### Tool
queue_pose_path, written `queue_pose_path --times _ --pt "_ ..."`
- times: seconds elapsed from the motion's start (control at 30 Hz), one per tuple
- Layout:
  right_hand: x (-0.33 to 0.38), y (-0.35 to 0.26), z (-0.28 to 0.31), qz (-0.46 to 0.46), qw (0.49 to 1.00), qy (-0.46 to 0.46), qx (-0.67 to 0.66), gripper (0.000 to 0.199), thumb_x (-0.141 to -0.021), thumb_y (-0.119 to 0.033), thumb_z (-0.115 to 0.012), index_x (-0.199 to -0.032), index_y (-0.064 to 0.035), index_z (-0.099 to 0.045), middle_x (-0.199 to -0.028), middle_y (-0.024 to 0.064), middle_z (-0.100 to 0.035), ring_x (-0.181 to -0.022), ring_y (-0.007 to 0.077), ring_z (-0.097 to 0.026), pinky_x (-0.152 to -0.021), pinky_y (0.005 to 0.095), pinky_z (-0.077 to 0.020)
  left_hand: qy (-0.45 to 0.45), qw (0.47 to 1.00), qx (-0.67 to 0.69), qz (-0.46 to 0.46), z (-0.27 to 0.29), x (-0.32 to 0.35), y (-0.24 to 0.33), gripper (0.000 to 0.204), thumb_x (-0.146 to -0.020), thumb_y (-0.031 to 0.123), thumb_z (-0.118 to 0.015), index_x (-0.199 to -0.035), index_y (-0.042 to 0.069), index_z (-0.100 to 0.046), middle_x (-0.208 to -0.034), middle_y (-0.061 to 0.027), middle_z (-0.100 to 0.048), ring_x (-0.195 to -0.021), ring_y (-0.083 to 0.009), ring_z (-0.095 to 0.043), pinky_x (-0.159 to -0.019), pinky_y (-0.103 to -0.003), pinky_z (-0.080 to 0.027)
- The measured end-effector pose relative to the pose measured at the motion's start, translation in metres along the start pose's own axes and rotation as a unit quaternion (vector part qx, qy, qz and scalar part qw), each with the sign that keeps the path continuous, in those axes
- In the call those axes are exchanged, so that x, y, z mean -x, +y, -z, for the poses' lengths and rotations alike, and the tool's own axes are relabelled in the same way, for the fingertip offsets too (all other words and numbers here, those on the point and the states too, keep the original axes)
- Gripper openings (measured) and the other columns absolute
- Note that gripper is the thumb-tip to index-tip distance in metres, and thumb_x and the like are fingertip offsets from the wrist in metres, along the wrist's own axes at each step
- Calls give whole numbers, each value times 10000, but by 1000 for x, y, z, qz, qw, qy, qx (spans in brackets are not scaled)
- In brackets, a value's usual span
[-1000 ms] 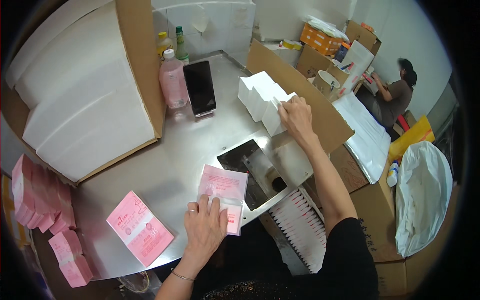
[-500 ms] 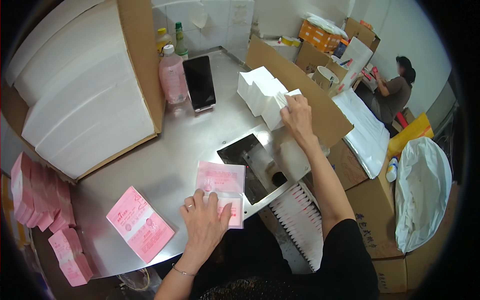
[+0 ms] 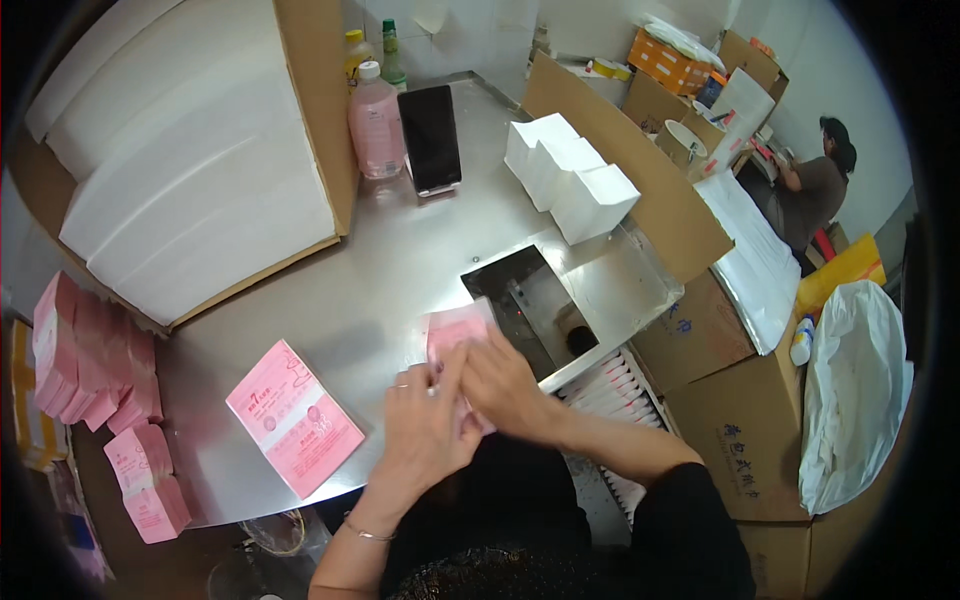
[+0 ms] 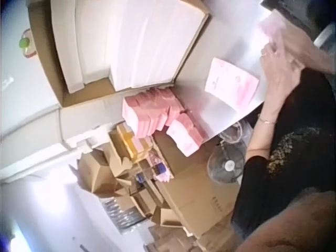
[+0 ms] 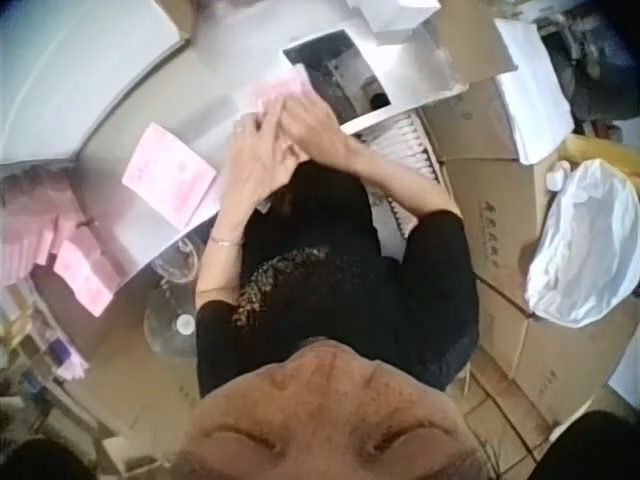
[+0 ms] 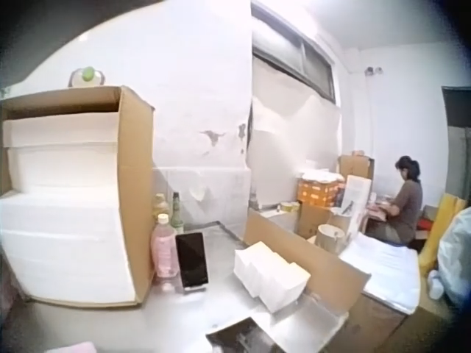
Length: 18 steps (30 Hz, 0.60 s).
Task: Feeding pink envelopes and small boxes into a packaging machine slot.
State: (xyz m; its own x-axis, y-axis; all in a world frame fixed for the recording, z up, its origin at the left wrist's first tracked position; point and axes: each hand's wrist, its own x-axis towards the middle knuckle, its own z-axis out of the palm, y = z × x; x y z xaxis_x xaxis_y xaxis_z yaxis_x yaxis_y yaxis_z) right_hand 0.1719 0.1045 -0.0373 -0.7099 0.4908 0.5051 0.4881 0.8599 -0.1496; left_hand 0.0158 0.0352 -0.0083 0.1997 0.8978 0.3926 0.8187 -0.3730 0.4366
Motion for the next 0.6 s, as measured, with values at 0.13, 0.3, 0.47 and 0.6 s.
queue_pose_path --times 0.13,0.3,0.47,0.6 --pt "-45 18 -15 -170 982 -80 -1 619 -833 -114 -625 -1427 0 -493 -1025 207 -640 -965 354 -633 -1076 675 -305 -2 998 24 58 4 -4 -2 696 -844 120 -694 -1479 20 -425 -1012 -171 -550 -909 -338 -535 -799 -449 -450" --pt "-6 78 -10 -333 934 -57 -118 532 -905 -67 -534 -1429 -38 -445 -967 312 -665 -813 492 -641 -744 522 -539 -53 997 39 -30 21 27 -4 507 -824 153 -732 -1303 54 -598 -1008 -116 -570 -913 -293 -536 -776 -406 -435" --pt "1 71 -1 -331 935 -121 36 192 -858 -166 -602 -775 -3 -659 -749 254 -675 -728 445 -680 -710 545 -533 18 996 92 10 23 29 -11 315 -805 80 -734 -1118 91 -702 -1002 -89 -603 -901 -281 -564 -744 -398 -432" --pt "-2 83 7 -298 923 -230 77 168 -803 -167 -622 -789 -7 -668 -781 245 -684 -755 432 -681 -692 508 -545 56 986 150 37 29 23 -5 296 -779 -5 -684 -1063 76 -694 -1059 -125 -623 -955 -306 -596 -819 -413 -466"
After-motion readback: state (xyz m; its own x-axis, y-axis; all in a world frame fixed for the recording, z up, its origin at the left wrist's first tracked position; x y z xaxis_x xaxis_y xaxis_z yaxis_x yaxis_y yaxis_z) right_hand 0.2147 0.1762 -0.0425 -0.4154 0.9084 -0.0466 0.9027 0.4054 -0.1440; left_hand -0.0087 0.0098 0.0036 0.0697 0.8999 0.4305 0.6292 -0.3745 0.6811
